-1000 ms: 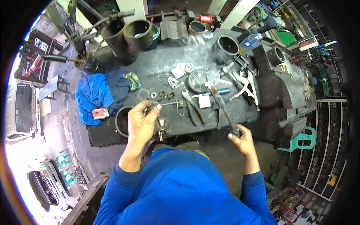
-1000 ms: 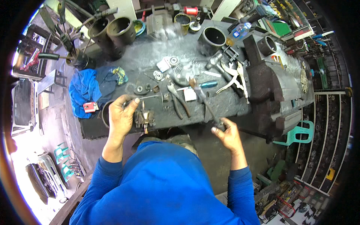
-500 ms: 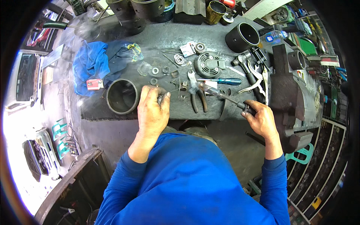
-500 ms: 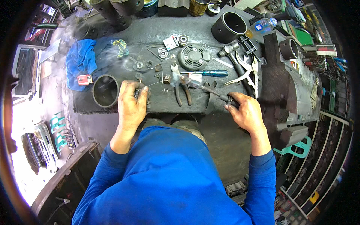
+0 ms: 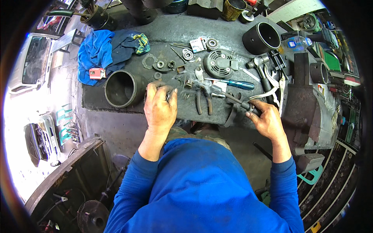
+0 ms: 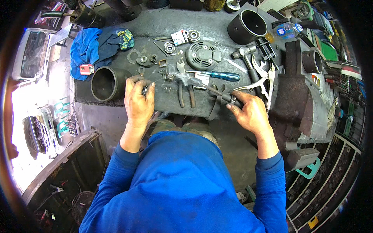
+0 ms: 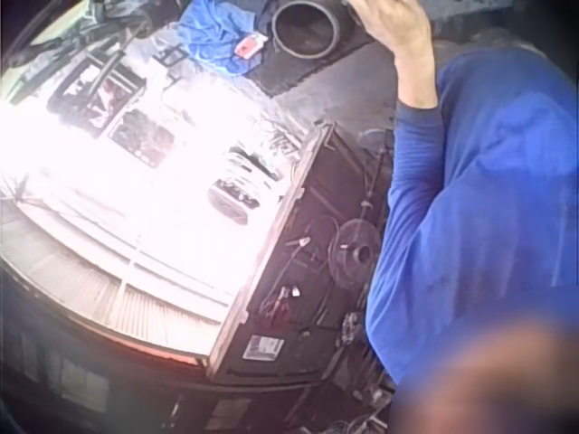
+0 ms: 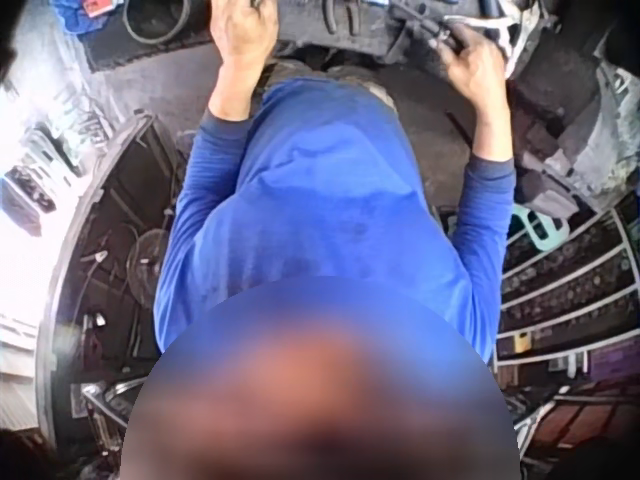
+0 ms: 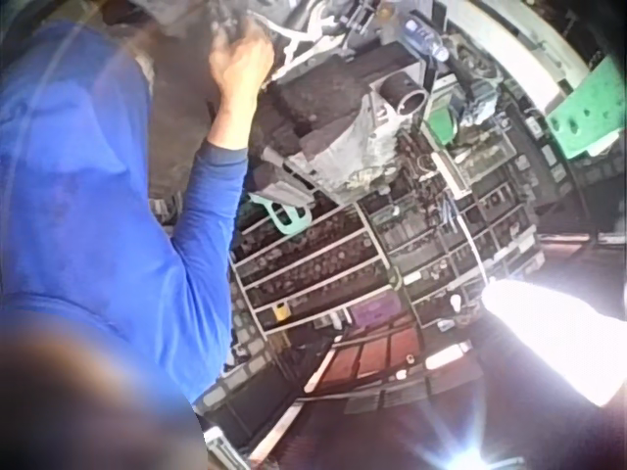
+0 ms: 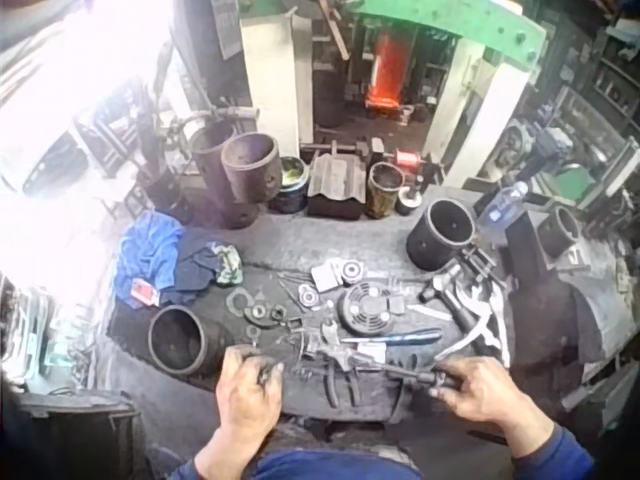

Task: The person assembles small mechanical components on a cluttered workbench, inserting pins and fasteners into a housing and then using a hammer to tap parts into place. The person handles multiple small parts and tools, including a hammer, while working in a workshop environment.

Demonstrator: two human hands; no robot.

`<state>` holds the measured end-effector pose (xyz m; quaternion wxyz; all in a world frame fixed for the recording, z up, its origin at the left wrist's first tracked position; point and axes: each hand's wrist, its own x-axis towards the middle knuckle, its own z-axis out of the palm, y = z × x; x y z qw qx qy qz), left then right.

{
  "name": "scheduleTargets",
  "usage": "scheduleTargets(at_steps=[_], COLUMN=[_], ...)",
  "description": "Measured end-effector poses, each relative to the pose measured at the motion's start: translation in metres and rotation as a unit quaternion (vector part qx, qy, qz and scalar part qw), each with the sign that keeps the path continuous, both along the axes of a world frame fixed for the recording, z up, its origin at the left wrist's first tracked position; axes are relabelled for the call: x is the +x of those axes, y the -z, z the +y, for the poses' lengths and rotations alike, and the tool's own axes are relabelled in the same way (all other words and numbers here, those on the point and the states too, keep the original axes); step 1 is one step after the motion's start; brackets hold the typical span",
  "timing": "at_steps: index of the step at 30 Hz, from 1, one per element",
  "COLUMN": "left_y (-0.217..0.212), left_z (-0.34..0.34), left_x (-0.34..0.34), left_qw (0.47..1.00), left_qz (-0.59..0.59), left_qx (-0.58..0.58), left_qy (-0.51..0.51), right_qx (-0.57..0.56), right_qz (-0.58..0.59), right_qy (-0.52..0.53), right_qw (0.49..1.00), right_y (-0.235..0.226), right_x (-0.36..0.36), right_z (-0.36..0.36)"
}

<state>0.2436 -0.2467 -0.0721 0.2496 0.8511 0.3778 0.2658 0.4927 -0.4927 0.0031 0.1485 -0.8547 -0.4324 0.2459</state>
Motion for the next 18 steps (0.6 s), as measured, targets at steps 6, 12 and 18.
scheduleTargets(at_steps=[6,12,18], left_y=[-0.001,0.001,0.0], left_z=[0.016,0.027,0.029], left_x=[0.005,0.007,0.008], left_qw=[0.998,0.997,0.995], left_qz=[0.041,0.058,0.072], left_qx=[-0.001,-0.005,-0.037], left_qy=[0.039,0.055,0.056], right_qx=[-0.001,-0.017,-0.033], right_qz=[0.009,0.007,-0.004], right_qy=[0.037,0.065,0.078], right_qw=[0.999,0.998,0.996], right_y=[0.003,0.0,-0.005], right_x=[-0.023,-0.039,-0.046], right_z=[-0.001,0.001,0.004])
